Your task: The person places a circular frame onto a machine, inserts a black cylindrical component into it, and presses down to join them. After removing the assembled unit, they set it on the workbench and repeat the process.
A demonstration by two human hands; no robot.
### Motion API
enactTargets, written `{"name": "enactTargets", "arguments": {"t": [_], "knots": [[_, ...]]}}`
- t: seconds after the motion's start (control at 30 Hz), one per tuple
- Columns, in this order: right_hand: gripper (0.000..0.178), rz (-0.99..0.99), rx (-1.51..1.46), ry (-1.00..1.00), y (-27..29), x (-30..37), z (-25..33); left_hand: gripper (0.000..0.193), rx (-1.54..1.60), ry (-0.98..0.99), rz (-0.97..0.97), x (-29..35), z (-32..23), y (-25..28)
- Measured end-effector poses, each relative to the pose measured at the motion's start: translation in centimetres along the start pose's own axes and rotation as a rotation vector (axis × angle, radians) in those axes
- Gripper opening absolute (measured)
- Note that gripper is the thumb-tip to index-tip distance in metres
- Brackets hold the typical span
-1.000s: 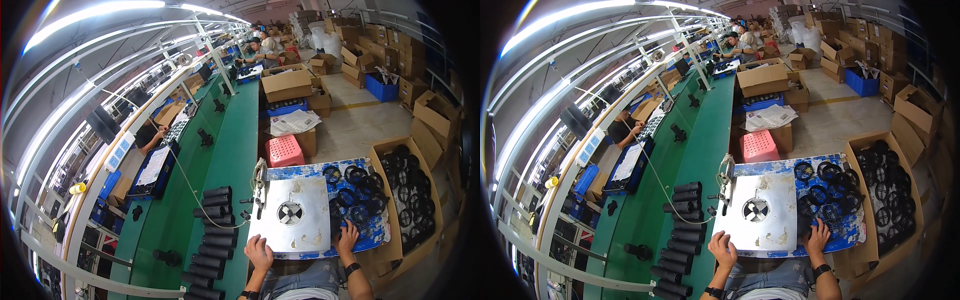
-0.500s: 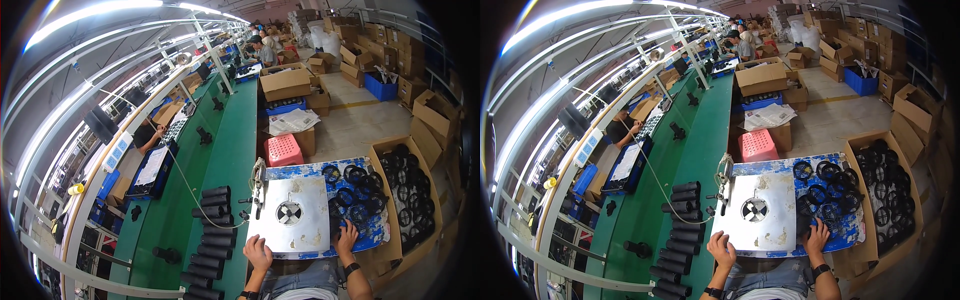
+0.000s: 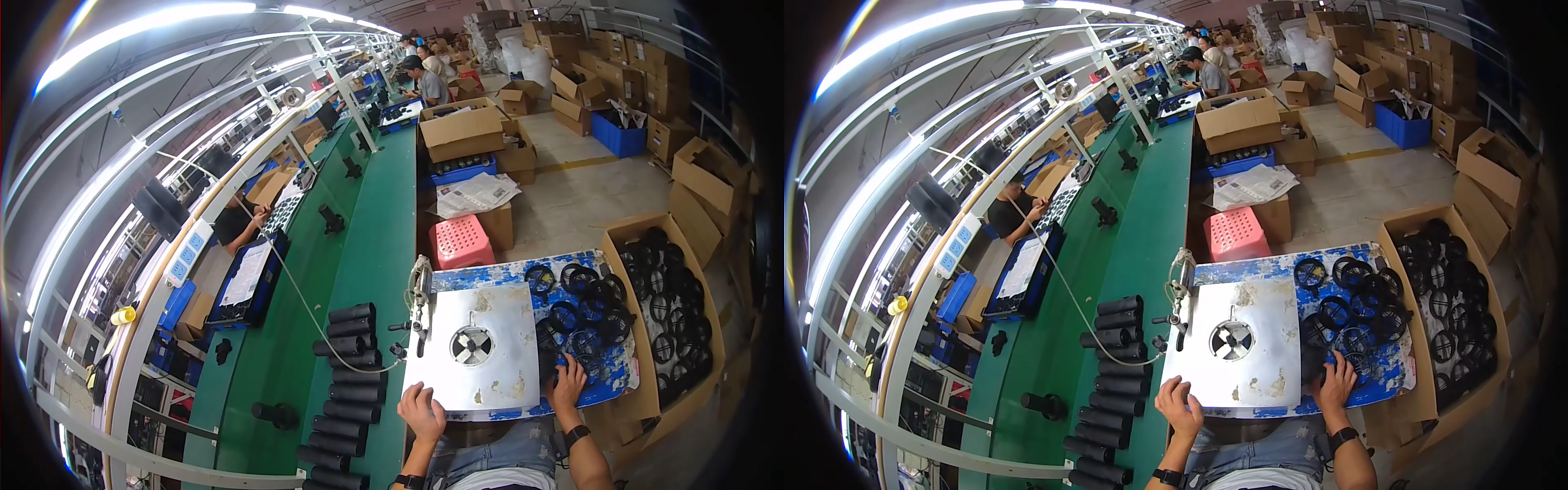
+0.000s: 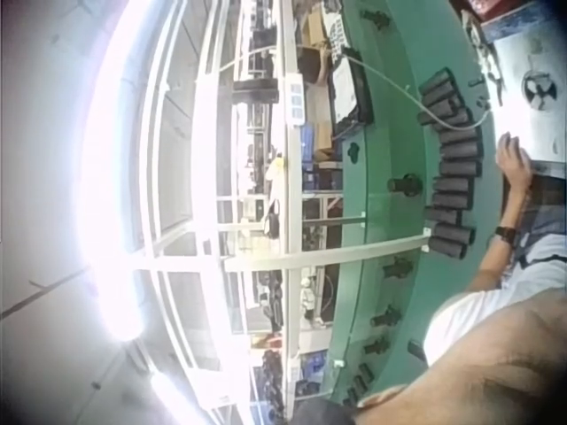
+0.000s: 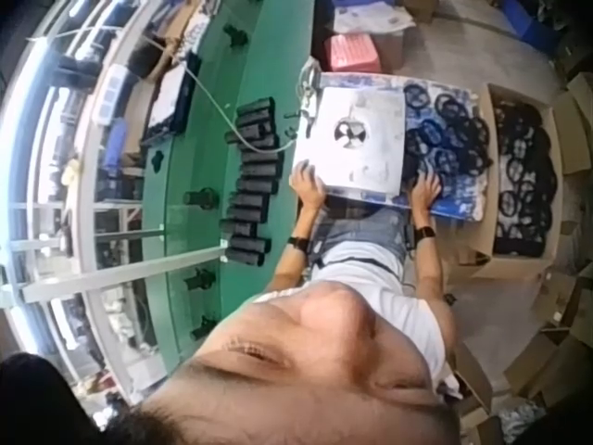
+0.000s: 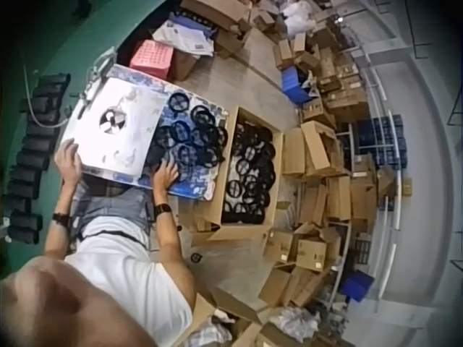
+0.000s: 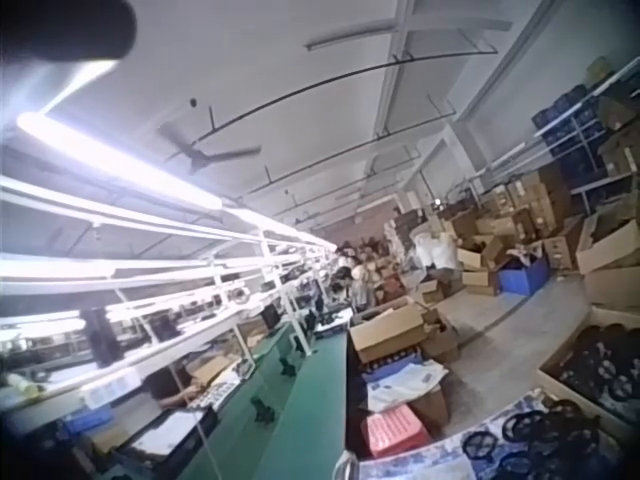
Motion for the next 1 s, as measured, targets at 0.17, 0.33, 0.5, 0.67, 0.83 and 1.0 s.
{"name": "enactTargets", "arguments": {"t": [0.17, 0.33, 0.5, 0.67, 0.83, 1.0], "knots": [[0.031, 0.007, 0.0, -0.014, -0.05, 0.01, -0.06, 0.027, -0.009, -0.012, -0.008, -0.36, -0.42, 0.24], [0.032, -0.003, -0.012, -0.003, 0.15, -0.06, 0.11, 0.027, -0.022, -0.012, -0.008, -0.33, -0.52, 0.3], [0.032, 0.012, -0.003, -0.007, 0.15, -0.05, 0.02, 0.029, 0.002, -0.018, -0.02, 0.05, -0.02, -0.15], [0.032, 0.0, 0.0, 0.0, 0.06, -0.13, 0.02, 0.027, -0.03, -0.023, -0.013, -0.21, -0.34, 0.03], [0.032, -0.001, 0.013, -0.013, 0.02, -0.03, 0.03, 0.028, -0.023, -0.017, -0.01, -0.17, -0.27, -0.02], [0.03, -0.015, 0.004, -0.004, 0.0, 0.0, -0.01, 0.028, -0.024, -0.012, -0.018, -0.06, -0.24, -0.08]]}}
Point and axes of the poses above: each hand's wrist, its own x-axis away from the middle knuckle, its own y-axis out of the back of the hand, z = x × y, the point moved 3 cm from there along -x, towards the middle knuckle, and after that the axes turned 9 degrees about -x, right-handed, at the moved point
